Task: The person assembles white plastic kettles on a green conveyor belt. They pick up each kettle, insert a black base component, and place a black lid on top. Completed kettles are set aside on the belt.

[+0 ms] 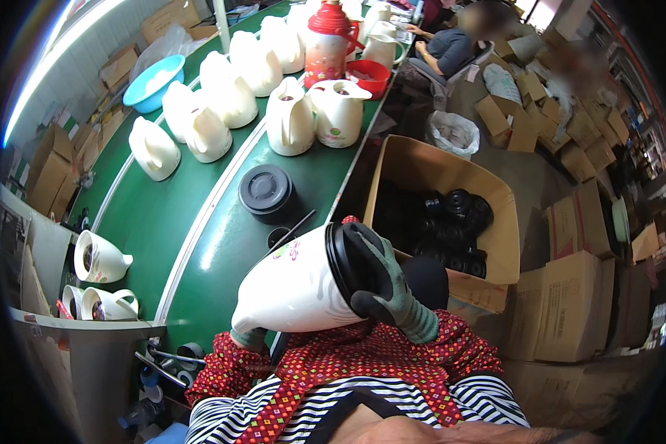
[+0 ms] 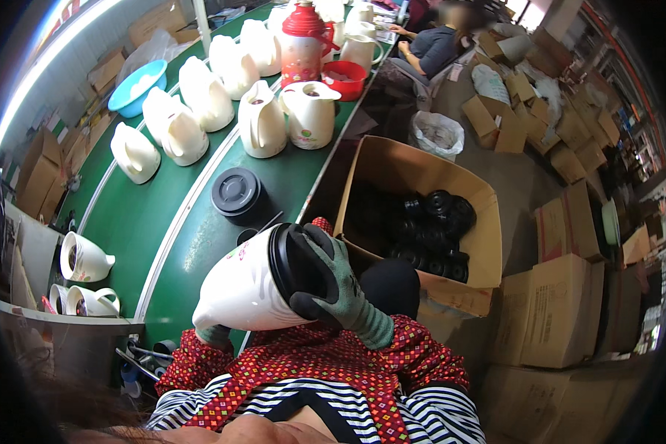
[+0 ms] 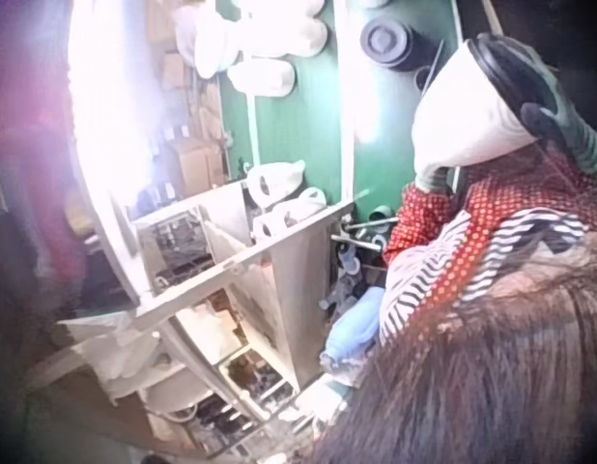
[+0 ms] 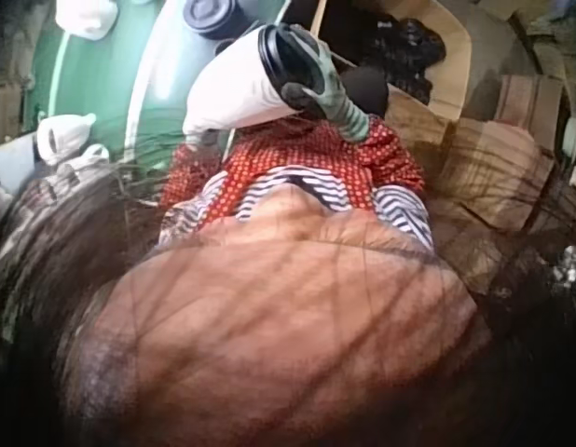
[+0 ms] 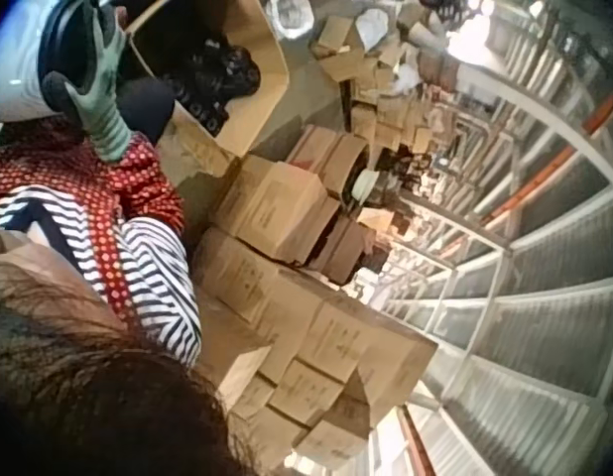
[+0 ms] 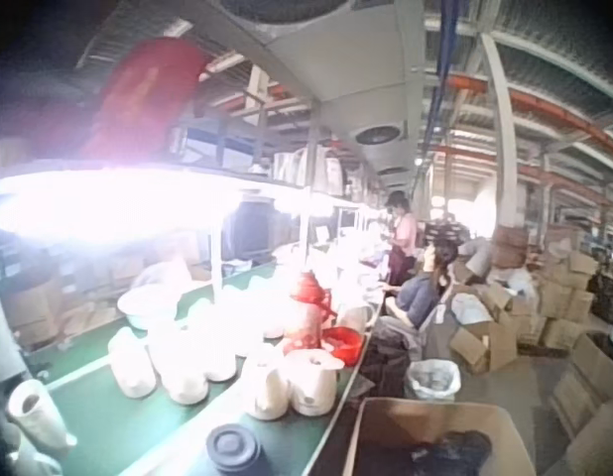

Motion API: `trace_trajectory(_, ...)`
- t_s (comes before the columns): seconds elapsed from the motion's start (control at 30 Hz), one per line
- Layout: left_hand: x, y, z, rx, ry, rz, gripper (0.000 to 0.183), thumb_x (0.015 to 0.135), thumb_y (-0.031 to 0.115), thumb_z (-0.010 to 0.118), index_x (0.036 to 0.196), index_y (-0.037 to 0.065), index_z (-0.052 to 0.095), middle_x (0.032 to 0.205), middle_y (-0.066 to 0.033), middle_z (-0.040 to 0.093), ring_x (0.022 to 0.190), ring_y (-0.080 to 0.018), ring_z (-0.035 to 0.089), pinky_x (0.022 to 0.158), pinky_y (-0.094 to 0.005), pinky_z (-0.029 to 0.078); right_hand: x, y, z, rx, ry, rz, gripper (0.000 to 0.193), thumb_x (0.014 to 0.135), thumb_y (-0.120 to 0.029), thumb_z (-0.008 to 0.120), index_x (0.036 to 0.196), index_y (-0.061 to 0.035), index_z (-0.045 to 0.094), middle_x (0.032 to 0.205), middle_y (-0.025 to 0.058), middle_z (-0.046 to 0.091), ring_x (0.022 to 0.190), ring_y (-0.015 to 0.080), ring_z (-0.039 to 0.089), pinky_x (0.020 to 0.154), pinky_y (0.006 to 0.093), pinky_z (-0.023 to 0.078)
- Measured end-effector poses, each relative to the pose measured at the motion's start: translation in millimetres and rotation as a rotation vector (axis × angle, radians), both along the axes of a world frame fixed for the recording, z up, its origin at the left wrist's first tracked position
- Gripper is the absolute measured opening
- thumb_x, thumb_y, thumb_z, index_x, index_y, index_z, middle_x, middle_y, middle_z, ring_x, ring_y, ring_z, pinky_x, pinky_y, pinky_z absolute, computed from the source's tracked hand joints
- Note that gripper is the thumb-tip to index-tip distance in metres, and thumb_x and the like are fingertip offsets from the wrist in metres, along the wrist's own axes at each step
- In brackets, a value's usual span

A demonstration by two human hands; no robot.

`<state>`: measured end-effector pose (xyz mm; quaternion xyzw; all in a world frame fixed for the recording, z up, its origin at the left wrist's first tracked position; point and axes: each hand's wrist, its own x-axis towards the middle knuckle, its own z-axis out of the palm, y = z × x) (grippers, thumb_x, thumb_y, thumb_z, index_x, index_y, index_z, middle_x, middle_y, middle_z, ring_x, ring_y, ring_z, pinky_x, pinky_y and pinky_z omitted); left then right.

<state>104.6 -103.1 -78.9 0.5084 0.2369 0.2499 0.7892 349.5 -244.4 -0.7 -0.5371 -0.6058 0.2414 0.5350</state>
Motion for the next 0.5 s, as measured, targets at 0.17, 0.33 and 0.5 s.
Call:
trace_trajectory(0.17,10,-6,20,0.358,0.139,0.166,0.056,0.093,0.010,0.077,0.143,-0.003,0.056,0.140,-0.0207,0.065,0.122,-0.0299,0.066,0.108,-0.0420,0.053,-2,-12,-8,0.032,0.669,0.069,0.068,0.106,-0.028,0.061,0.162,0.0004,0.036,0.168,0.0154,0.036,0.152,0.0279,0.039,0.127,0.0395,0.026)
trace_trajectory(0.33,4,9,92,1.723,0.158,0.352,0.050,0.089,0.009,0.080,0.134,-0.004,0.062,0.141,-0.0313,0.063,0.112,-0.0398,0.072,0.096,-0.0478,0.061,42,5,-80,-0.273,1.493,0.700,0.061,0.113,-0.040,0.046,0.161,-0.0027,0.040,0.158,0.0121,0.052,0.146,0.0236,0.049,0.124,0.0359,0.035)
trace_trajectory(0.5,23,-24,95,0.020,-0.163,0.338,0.041,0.106,0.007,0.054,0.146,0.002,0.049,0.133,-0.0226,0.067,0.123,-0.0321,0.068,0.103,-0.0453,0.058,45,-38,9,-0.088,0.348,0.122,0.086,0.105,-0.052,0.057,0.165,0.0010,0.027,0.171,0.0186,0.029,0.159,0.0332,0.026,0.129,0.0440,0.021)
